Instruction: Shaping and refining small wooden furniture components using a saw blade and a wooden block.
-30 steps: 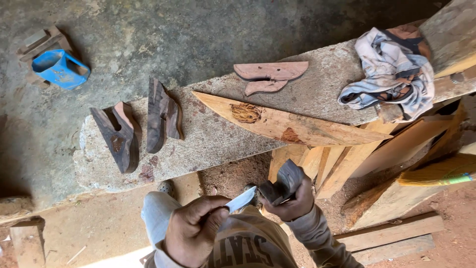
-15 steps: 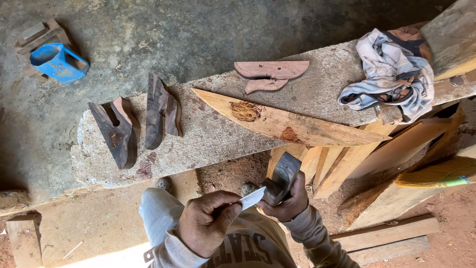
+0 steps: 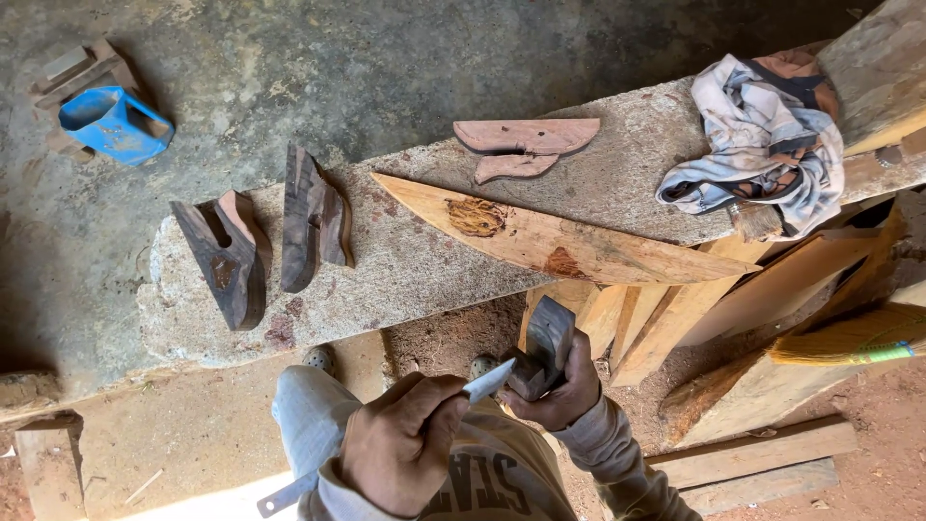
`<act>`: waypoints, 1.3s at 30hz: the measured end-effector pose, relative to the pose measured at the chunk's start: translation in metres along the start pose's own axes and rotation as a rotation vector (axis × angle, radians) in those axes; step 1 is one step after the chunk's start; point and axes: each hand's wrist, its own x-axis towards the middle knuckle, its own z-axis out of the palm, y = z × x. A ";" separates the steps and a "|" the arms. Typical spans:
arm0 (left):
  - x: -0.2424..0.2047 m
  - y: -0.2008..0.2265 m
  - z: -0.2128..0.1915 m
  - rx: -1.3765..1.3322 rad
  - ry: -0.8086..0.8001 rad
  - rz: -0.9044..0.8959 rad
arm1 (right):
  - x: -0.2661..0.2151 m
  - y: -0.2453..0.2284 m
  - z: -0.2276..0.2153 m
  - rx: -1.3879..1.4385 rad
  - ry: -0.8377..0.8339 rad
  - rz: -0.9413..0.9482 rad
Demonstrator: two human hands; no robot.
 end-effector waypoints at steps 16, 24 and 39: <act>-0.001 -0.006 0.012 -0.108 0.076 0.002 | 0.003 -0.013 0.007 0.247 -0.080 0.040; -0.005 -0.002 0.010 -0.075 0.110 0.062 | 0.007 -0.017 0.011 0.343 -0.079 0.055; -0.007 -0.012 0.029 0.279 0.266 0.338 | 0.004 -0.017 0.034 1.076 -0.137 0.028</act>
